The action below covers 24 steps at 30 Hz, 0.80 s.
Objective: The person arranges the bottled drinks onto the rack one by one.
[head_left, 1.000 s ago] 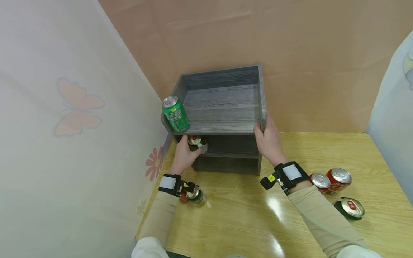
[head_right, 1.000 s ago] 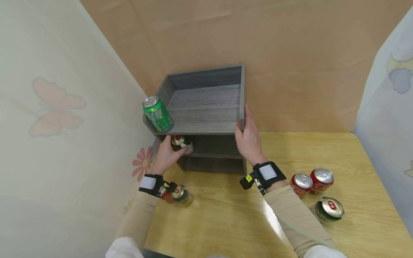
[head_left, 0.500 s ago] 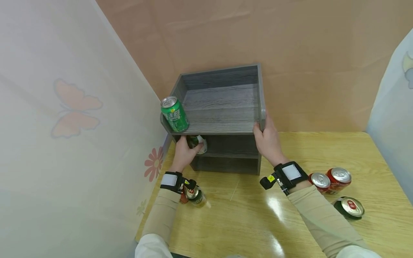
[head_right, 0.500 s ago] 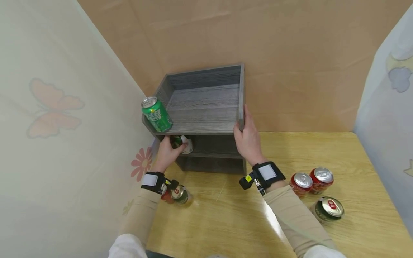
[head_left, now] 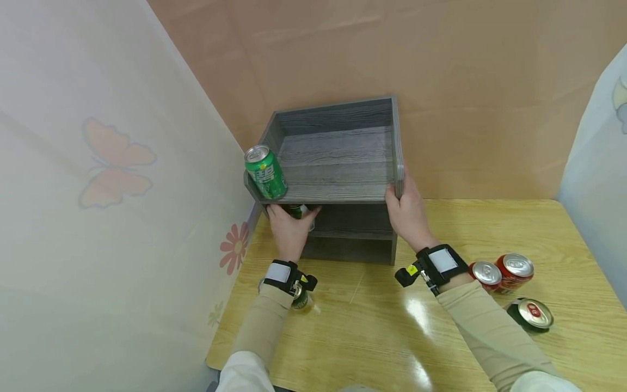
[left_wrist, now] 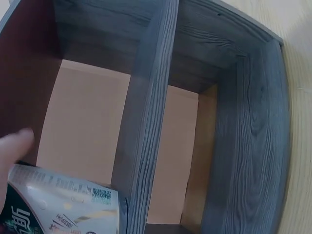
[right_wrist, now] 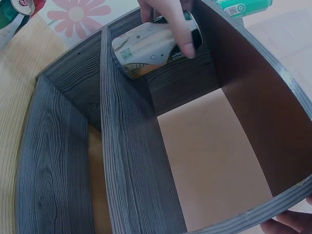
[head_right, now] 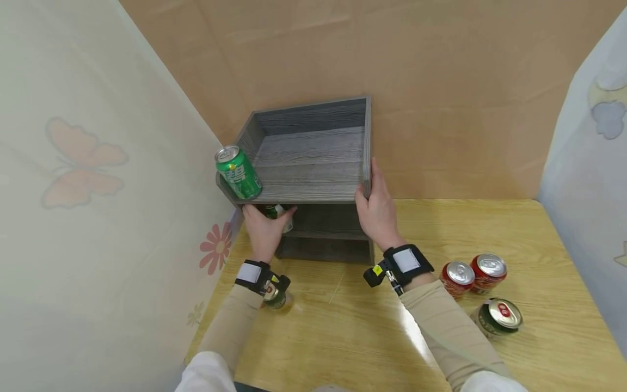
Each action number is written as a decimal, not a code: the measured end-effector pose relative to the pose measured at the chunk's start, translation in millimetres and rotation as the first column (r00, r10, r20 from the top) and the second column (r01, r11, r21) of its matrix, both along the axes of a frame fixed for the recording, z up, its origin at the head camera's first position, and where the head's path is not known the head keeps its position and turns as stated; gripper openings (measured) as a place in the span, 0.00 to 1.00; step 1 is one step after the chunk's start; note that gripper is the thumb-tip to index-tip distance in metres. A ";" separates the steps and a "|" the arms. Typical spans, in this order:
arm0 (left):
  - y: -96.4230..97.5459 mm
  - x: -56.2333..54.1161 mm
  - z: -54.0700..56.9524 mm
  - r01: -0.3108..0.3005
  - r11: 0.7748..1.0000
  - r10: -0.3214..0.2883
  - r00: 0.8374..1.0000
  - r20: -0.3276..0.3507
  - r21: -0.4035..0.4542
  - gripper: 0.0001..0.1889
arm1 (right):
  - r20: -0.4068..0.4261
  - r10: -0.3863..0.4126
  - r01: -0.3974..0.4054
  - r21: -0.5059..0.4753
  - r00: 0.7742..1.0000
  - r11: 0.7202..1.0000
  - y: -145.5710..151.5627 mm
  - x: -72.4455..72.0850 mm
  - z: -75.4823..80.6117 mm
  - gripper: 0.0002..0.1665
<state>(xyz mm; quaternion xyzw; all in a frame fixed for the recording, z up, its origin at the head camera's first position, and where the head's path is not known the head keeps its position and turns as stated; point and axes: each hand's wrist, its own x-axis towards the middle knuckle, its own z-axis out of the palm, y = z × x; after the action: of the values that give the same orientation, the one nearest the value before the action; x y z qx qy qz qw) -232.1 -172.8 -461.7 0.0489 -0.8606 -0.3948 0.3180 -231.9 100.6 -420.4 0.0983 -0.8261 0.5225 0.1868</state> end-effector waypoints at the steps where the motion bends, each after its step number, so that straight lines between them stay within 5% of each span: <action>1: -0.1 -0.3 -0.6 0.001 1.000 -0.001 1.000 0.000 0.000 0.54 | 0.000 0.000 0.000 0.000 1.000 1.000 0.1 0.1 0.0 0.37; 6: -7.4 -0.6 -4.0 0.118 0.993 -0.118 0.993 0.026 0.020 0.47 | -0.002 -0.002 0.002 -0.008 1.000 1.000 0.6 0.3 -0.5 0.37; 15: -30.9 -0.8 -9.8 0.346 0.934 -0.352 0.933 0.069 0.090 0.38 | -0.016 -0.006 0.005 -0.023 1.000 1.000 1.9 1.2 1.4 0.36; 19: -35.0 0.5 -9.1 0.368 0.924 -0.375 0.925 0.061 0.101 0.37 | -0.015 -0.007 0.007 -0.019 1.000 1.000 1.7 1.9 2.0 0.36; 24: -32.0 1.9 -11.4 0.288 0.956 -0.291 0.956 0.040 0.062 0.38 | -0.009 -0.009 0.009 0.001 1.000 1.000 1.4 2.7 1.2 0.35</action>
<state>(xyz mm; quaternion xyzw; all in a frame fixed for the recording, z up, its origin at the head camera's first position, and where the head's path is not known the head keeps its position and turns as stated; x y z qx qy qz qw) -230.2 -204.8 -473.2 -0.0591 -0.8546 -0.4597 0.2341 -229.2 102.0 -419.1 0.0967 -0.8259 0.5209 0.1928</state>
